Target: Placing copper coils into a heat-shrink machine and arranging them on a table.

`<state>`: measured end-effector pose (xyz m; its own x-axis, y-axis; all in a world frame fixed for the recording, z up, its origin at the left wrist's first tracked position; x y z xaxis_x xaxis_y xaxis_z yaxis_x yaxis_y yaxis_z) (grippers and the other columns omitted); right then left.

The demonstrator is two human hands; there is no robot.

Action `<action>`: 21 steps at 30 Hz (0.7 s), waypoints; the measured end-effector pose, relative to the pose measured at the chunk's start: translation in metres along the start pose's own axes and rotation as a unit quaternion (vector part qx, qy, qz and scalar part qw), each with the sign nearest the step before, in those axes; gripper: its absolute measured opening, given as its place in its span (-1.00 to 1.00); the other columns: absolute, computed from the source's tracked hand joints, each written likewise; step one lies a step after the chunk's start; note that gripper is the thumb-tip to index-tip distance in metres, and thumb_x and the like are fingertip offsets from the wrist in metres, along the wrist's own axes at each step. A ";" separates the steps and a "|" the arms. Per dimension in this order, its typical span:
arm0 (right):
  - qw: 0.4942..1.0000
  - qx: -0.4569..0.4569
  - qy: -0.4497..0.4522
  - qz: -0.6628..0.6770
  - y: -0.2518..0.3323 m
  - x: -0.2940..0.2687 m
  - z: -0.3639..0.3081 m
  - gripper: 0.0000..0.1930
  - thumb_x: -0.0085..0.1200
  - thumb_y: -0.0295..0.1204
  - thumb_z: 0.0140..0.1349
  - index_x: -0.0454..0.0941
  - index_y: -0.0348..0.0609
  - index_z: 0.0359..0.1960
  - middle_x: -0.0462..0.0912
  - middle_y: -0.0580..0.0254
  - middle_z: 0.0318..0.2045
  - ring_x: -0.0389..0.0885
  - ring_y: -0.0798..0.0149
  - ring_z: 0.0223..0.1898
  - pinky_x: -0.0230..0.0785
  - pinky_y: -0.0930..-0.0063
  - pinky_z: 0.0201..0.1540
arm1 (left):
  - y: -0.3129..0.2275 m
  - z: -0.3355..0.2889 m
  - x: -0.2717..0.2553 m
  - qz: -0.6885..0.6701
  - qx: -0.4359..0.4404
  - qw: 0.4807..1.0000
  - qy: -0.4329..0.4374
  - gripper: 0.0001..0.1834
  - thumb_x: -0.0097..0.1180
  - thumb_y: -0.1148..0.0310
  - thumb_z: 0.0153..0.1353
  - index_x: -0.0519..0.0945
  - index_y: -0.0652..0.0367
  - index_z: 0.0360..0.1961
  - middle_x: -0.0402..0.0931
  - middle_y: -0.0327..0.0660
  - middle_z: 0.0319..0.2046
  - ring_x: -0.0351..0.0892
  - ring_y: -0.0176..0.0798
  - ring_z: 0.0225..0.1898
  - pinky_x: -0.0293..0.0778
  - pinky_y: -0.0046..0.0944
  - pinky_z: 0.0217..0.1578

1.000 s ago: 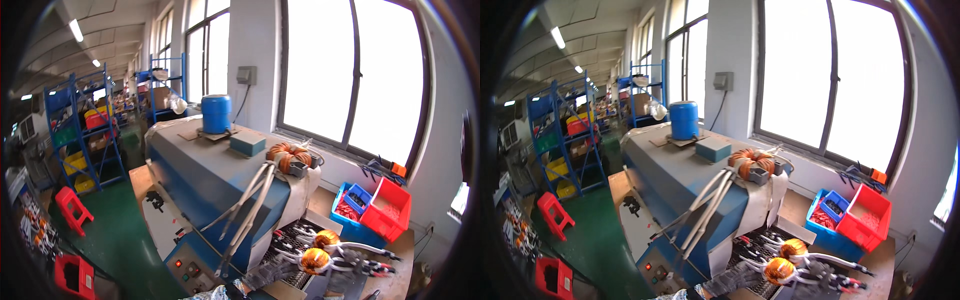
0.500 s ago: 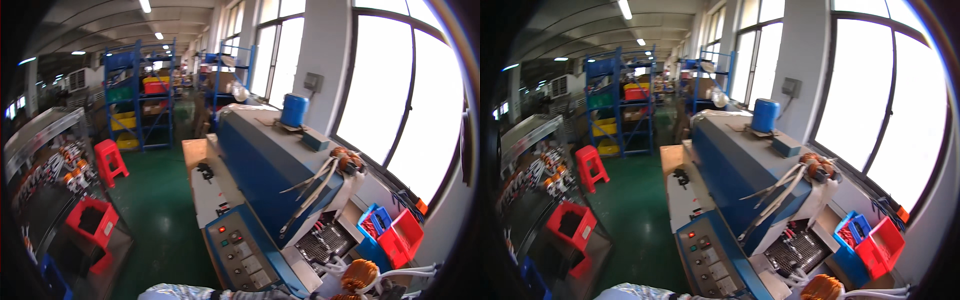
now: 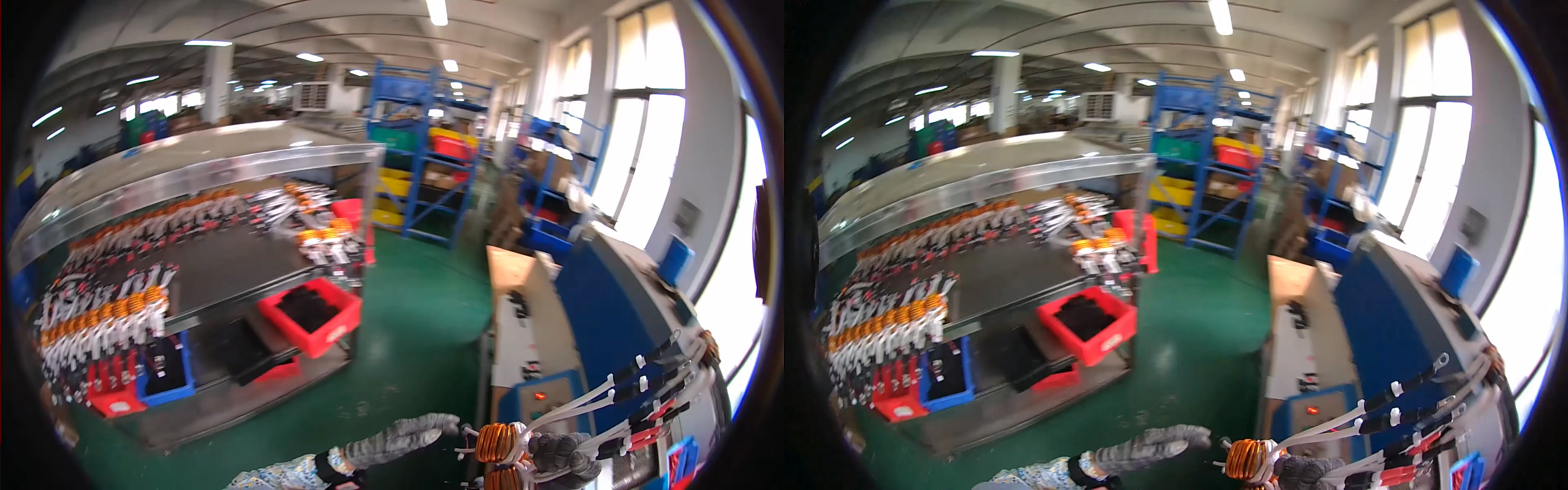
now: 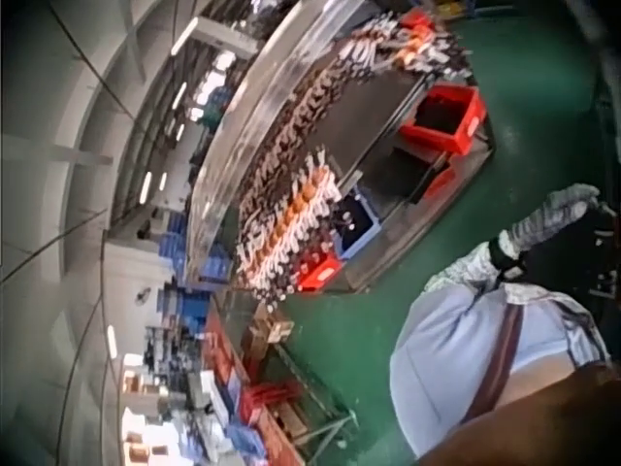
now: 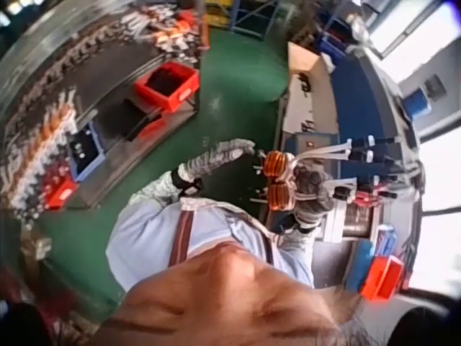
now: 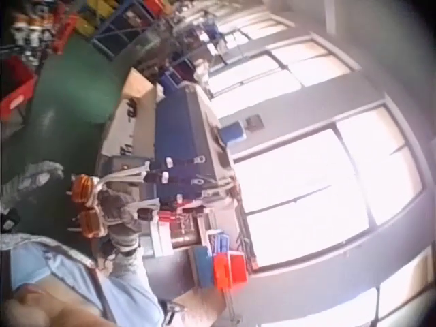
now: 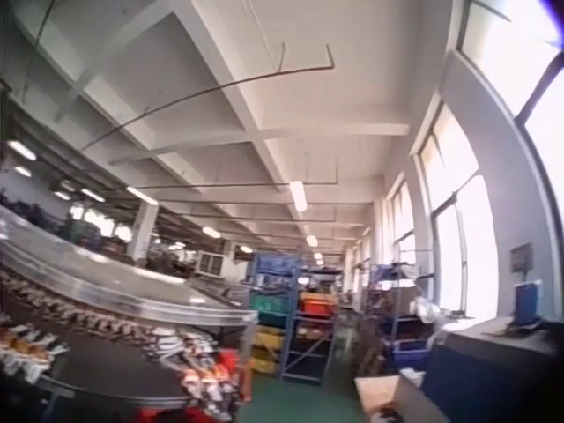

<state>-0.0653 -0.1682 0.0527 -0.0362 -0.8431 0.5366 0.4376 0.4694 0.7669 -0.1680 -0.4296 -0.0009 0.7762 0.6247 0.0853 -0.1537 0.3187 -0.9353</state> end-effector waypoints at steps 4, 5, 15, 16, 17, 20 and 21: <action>0.989 0.106 0.097 0.029 -0.069 0.125 0.038 -0.63 0.11 -0.13 0.00 0.22 -0.02 -0.70 0.21 0.41 -0.74 0.17 0.33 -0.63 0.08 0.35 -0.29 | 0.030 -0.075 -0.106 0.249 -0.008 0.958 -0.144 -0.51 -0.25 0.22 0.40 0.18 0.22 0.27 0.31 -0.11 0.17 0.18 -0.21 0.26 0.08 -0.22 0.25; 0.980 0.135 0.134 0.062 -0.090 0.149 0.048 -0.63 0.11 -0.11 0.02 0.22 -0.01 -0.67 0.20 0.41 -0.74 0.17 0.34 -0.62 0.09 0.35 -0.32 | 0.043 -0.093 -0.128 0.234 -0.028 0.956 -0.176 -0.50 -0.24 0.20 0.39 0.18 0.23 0.26 0.28 -0.10 0.19 0.17 -0.20 0.27 0.09 -0.23 0.25; 0.810 0.448 0.265 0.270 -0.351 0.356 0.122 -0.61 -0.01 -0.13 0.12 0.20 -0.02 -0.74 0.10 0.45 -0.82 0.08 0.43 -0.71 0.00 0.54 -0.58 | -0.062 -0.278 -0.188 0.083 -0.172 0.863 -0.469 -0.63 -0.03 0.14 0.31 0.53 0.20 -0.04 0.59 -0.25 -0.27 0.49 -0.41 -0.29 0.45 -0.29 -0.25; 0.787 0.479 0.283 0.266 -0.369 0.389 0.123 -0.61 -0.04 -0.14 0.16 0.20 -0.01 -0.73 0.07 0.47 -0.81 0.06 0.43 -0.72 0.00 0.52 -0.58 | -0.071 -0.284 -0.185 0.087 -0.177 0.852 -0.485 -0.63 -0.03 0.14 0.31 0.53 0.20 -0.04 0.59 -0.25 -0.27 0.49 -0.41 -0.29 0.45 -0.29 -0.25; 0.748 0.518 0.316 0.268 -0.393 0.413 0.129 -0.60 -0.05 -0.14 0.18 0.19 0.00 -0.73 0.07 0.48 -0.81 0.06 0.43 -0.72 -0.01 0.52 -0.58 | -0.075 -0.287 -0.183 0.008 -0.131 0.847 -0.515 -0.63 0.01 0.16 0.29 0.53 0.22 -0.04 0.58 -0.26 -0.25 0.47 -0.43 -0.24 0.44 -0.32 -0.21; 0.661 0.606 0.309 0.317 -0.446 0.483 0.136 -0.62 -0.03 -0.19 0.20 0.23 -0.05 -0.71 0.14 0.44 -0.77 0.16 0.38 -0.66 0.26 0.39 -0.29 | -0.074 -0.296 -0.202 -0.122 -0.056 0.808 -0.574 -0.57 0.06 0.17 0.26 0.47 0.25 0.04 0.55 -0.29 -0.28 0.40 -0.52 -0.22 0.37 -0.45 -0.21; 0.654 0.607 0.313 0.325 -0.467 0.505 0.140 -0.64 -0.03 -0.21 0.21 0.26 -0.09 -0.67 0.17 0.41 -0.75 0.19 0.36 -0.64 0.27 0.41 -0.30 | -0.084 -0.299 -0.216 -0.093 -0.114 0.815 -0.560 -0.54 0.07 0.16 0.26 0.44 0.24 0.08 0.53 -0.30 -0.31 0.39 -0.54 -0.26 0.34 -0.47 -0.27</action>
<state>-0.4138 -0.7764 0.0147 0.3440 -0.1259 0.9305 -0.8718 0.3251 0.3663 -0.1403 -0.8044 -0.0438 -0.2919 0.8808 0.3728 0.1201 0.4204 -0.8993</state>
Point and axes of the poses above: each hand's wrist, its own z-axis towards the middle knuckle, its own x-axis out of the palm, y = z × x, the point moved 1 cm from there along z, towards the middle knuckle
